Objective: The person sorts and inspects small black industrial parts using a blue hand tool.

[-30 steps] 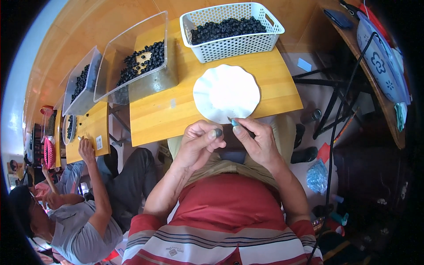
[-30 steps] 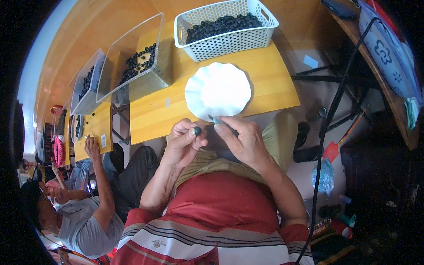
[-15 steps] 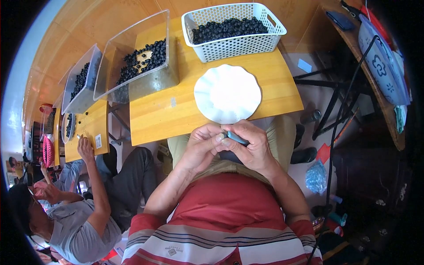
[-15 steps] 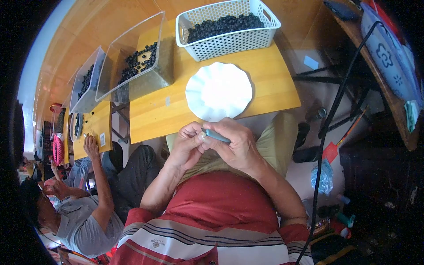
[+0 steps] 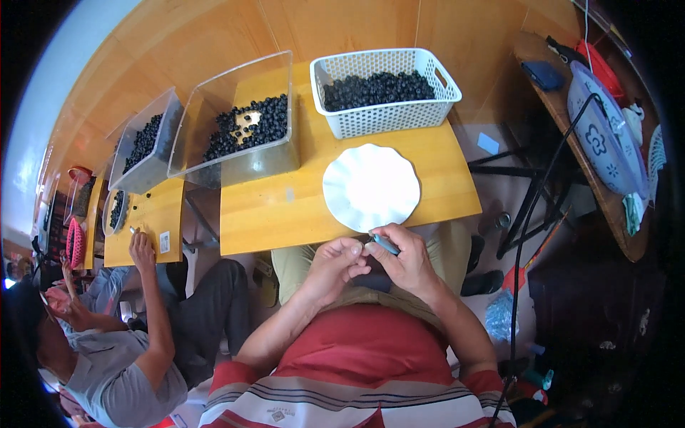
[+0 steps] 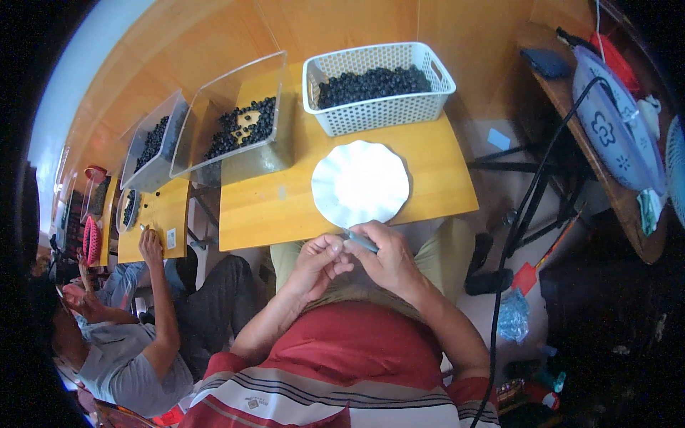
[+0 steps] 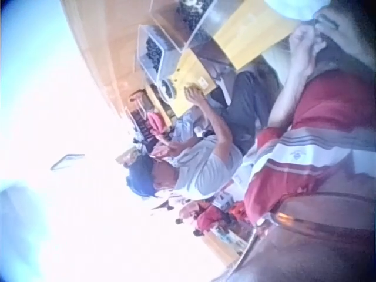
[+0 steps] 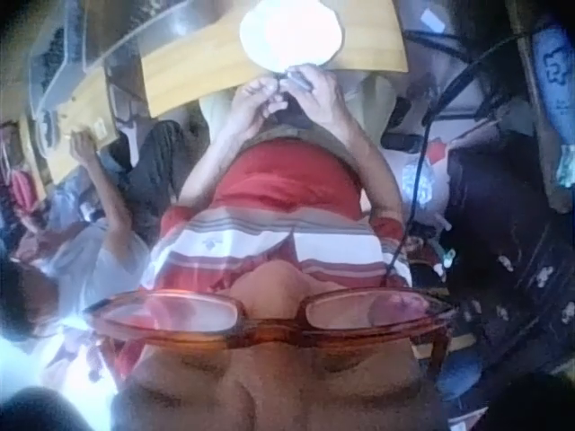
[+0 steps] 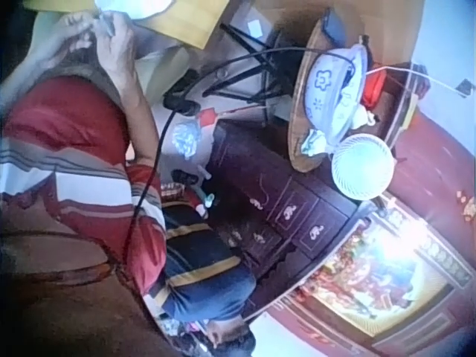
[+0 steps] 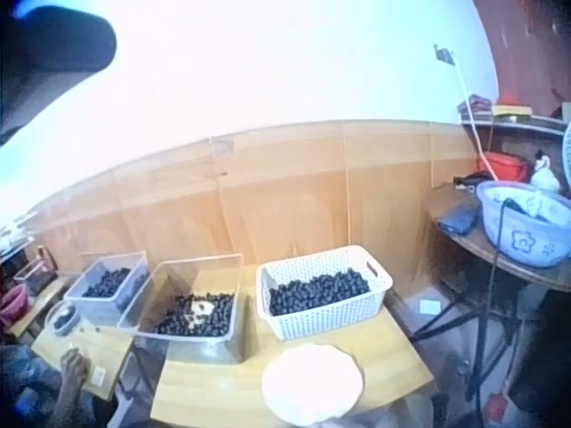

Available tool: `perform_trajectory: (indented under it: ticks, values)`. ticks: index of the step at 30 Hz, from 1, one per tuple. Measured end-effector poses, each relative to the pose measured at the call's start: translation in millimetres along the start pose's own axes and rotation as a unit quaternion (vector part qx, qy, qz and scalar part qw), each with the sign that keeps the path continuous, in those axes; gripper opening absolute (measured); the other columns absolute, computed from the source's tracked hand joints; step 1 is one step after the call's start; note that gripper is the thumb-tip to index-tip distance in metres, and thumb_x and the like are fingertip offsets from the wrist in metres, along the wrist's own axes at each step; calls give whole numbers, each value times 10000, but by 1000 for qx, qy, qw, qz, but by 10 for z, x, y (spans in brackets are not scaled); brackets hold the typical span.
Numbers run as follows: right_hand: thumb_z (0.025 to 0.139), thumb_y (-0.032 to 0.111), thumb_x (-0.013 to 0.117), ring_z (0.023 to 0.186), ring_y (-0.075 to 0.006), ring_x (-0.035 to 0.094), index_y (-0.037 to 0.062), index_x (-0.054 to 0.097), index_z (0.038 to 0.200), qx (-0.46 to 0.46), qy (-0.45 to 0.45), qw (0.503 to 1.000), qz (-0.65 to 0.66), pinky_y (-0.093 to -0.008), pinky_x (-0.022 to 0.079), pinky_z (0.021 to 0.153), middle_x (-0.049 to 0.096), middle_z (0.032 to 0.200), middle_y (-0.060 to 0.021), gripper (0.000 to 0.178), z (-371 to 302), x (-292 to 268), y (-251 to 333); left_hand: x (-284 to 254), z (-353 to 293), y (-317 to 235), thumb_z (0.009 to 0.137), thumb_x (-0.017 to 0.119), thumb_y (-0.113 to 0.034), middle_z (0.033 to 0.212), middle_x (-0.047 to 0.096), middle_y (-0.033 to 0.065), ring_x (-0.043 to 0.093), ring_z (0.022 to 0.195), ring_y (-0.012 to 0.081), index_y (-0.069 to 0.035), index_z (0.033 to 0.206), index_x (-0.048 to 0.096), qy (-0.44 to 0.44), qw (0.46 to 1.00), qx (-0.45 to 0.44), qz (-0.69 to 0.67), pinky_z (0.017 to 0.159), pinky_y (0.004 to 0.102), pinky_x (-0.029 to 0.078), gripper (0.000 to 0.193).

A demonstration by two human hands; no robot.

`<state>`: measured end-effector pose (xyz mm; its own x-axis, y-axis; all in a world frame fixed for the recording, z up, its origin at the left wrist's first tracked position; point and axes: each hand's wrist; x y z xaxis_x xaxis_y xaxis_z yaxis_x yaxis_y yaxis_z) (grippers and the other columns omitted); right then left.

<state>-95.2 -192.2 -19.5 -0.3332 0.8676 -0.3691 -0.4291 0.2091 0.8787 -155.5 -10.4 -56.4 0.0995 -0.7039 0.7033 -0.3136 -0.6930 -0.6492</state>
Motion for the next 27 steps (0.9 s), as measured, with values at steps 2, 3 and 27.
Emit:
perform_trajectory:
  ticks: [2,3,27]
  values:
    - [899,136,722,832,-312,709,-15,645,1038,6,-8,1000,-10,-374,532,700,699,919,-192,219,145,-46,-10,-43,-22,37,970,666,-139,955,697,42,652,796,105,-40,1014,674,-27,999,8,26,782,293,601,109]
    - [892,142,724,846,-306,713,-16,657,1051,7,-25,999,-42,-372,536,706,707,939,-197,234,280,-96,-1,-63,-39,52,968,669,-137,959,697,42,650,800,100,-42,1013,676,-38,999,11,36,777,294,597,105]
    - [878,234,700,980,-375,684,13,634,1212,61,-82,970,-222,-460,510,828,695,1051,-246,406,697,-509,-870,-350,-271,260,927,717,-72,806,675,9,605,741,65,-4,950,690,-138,923,159,323,683,229,509,77]
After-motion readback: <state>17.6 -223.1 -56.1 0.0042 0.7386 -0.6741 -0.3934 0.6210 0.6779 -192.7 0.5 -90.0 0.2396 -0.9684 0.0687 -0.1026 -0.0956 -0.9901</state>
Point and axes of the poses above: each hand's wrist, its own z-axis towards the middle knuckle, its own x-axis out of the palm, y = z × x
